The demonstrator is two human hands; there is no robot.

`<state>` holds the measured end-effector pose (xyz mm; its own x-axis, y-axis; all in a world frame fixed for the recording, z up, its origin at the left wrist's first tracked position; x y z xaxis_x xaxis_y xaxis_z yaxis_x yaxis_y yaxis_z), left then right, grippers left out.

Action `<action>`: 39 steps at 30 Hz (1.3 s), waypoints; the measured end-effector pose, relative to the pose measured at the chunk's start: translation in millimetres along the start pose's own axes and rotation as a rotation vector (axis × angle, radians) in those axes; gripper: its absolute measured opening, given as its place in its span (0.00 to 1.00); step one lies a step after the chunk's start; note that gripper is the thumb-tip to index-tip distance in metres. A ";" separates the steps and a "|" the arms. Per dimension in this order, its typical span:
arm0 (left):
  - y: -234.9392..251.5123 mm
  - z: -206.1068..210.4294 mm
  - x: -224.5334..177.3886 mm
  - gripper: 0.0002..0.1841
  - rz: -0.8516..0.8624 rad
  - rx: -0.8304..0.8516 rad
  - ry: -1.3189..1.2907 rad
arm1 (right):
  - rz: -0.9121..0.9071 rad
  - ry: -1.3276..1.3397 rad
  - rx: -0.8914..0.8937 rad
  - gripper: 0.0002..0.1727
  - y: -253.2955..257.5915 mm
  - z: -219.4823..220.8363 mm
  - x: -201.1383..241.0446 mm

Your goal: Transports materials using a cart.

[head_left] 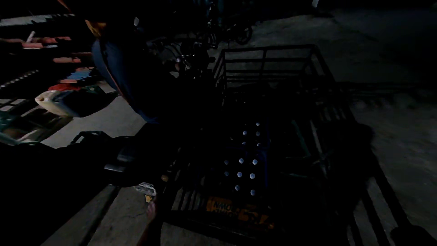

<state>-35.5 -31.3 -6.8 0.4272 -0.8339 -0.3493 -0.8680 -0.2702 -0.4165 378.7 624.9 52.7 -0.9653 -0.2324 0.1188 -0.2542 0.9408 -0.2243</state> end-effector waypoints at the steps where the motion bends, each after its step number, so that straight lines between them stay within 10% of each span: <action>1: -1.7 -1.3 -2.7 0.32 -0.027 0.022 0.017 | -0.016 0.035 -0.002 0.33 -2.8 -1.8 1.2; 28: -63.7 -25.8 -53.8 0.25 -0.051 0.031 -0.001 | 0.058 0.018 0.038 0.28 -32.3 -26.8 36.2; 39: -13.3 -6.3 -18.4 0.29 0.013 0.054 0.183 | 0.025 0.121 0.016 0.22 -47.4 -37.3 46.0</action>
<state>-33.4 -15.4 10.4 0.3581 -0.9124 -0.1983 -0.8565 -0.2365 -0.4587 348.5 578.8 104.9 -0.9574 -0.1767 0.2282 -0.2318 0.9418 -0.2435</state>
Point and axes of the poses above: each hand's wrist, its own y-axis towards the middle knuckle, its own z-axis out of the palm, x = y × z, the point moved 3 cm from there along y, towards the middle knuckle, and after that the axes turned 3 degrees about -z, right-handed, at the moved point
